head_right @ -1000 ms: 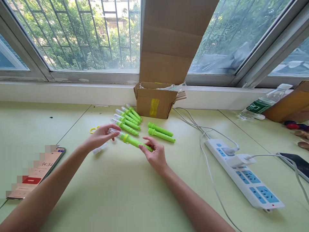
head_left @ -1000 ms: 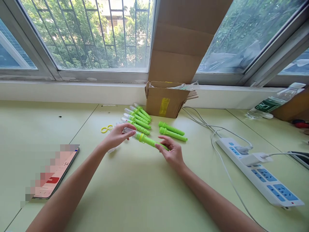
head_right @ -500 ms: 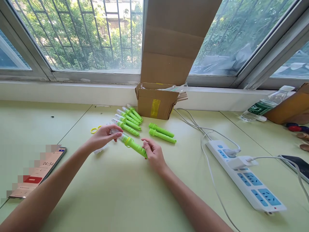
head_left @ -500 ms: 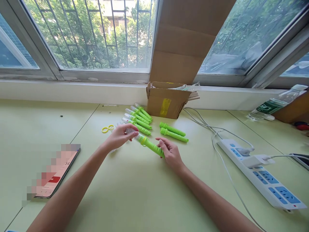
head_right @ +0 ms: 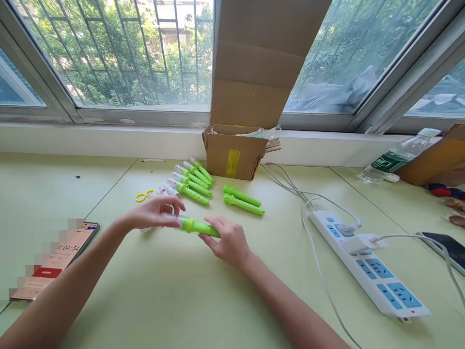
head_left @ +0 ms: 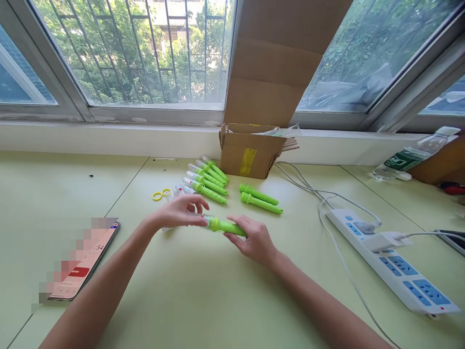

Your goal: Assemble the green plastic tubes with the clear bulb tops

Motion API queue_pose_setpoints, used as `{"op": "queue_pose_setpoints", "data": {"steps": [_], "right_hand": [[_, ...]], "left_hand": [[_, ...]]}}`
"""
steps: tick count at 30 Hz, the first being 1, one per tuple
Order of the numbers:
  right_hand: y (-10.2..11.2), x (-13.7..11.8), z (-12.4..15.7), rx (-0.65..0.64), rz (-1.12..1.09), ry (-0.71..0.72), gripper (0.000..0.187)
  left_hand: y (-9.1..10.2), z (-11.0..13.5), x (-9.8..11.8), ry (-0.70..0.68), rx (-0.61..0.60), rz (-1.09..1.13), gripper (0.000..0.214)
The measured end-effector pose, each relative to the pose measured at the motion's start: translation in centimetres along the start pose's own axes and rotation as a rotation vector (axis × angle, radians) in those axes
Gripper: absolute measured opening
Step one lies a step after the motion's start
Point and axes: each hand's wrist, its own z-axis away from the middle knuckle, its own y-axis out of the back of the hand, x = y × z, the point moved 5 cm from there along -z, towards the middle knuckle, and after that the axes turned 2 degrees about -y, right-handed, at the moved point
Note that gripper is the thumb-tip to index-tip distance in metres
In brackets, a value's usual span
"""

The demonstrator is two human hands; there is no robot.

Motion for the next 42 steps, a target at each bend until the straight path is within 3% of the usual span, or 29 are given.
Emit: {"op": "queue_pose_setpoints", "data": {"steps": [3,5,8,12,16,21,24,26,28,30,31,34,39,42], "right_hand": [[0.0,-0.8,0.4,0.09,0.344,0.207,0.028],[-0.1,-1.1,0.5,0.122,0.488,0.289,0.024],[-0.5,-1.5,0.6,0.107,0.619,0.341,0.026],[-0.8,-1.8,0.6,0.085,0.671,0.299,0.031],[-1.5,-1.6,0.6,0.011,0.549,0.178,0.034],[-0.7,-0.9,-0.2,-0.176,0.187,-0.079,0.033],[-0.3,-0.7,-0.6,-0.46,-0.178,-0.186,0.039],[-0.2,-0.6,-0.6,-0.584,-0.286,-0.207,0.045],[0.1,-0.3,-0.8,-0.481,-0.18,-0.177,0.04],[0.4,0.0,-0.9,-0.235,0.121,-0.107,0.034],[0.4,-0.1,-0.8,-0.125,0.299,-0.044,0.035],[-0.3,-0.9,-0.4,0.042,0.661,0.191,0.03],[0.6,-2.2,0.0,0.3,0.81,0.39,0.029],[1.0,-2.4,-0.1,0.326,0.835,0.362,0.016]], "left_hand": [[-1.1,0.4,-0.5,0.08,-0.161,-0.206,0.049],[-1.8,0.5,-0.9,0.124,-0.192,-0.342,0.041],[-2.5,0.2,-0.8,0.095,-0.116,-0.524,0.027],[-2.6,-0.4,-0.4,0.015,0.023,-0.747,0.01],[-3.0,-0.9,-0.8,-0.032,0.051,-0.921,0.008],[-3.7,-1.2,-1.1,-0.223,0.166,-1.214,0.019],[-4.2,-1.0,-0.9,-0.364,0.249,-1.354,0.022],[-4.5,-1.0,-0.7,-0.414,0.292,-1.394,0.021],[-4.6,-1.1,-0.6,-0.388,0.317,-1.395,0.021],[-4.4,-1.4,-0.6,-0.28,0.312,-1.339,0.018],[-4.2,-1.5,-0.7,-0.217,0.298,-1.293,0.015],[-3.9,-1.4,-0.3,-0.107,0.228,-1.131,0.003],[-3.0,-0.7,0.8,-0.016,0.092,-0.889,0.021],[-3.3,-0.7,0.3,0.057,0.03,-0.896,0.019]]}}
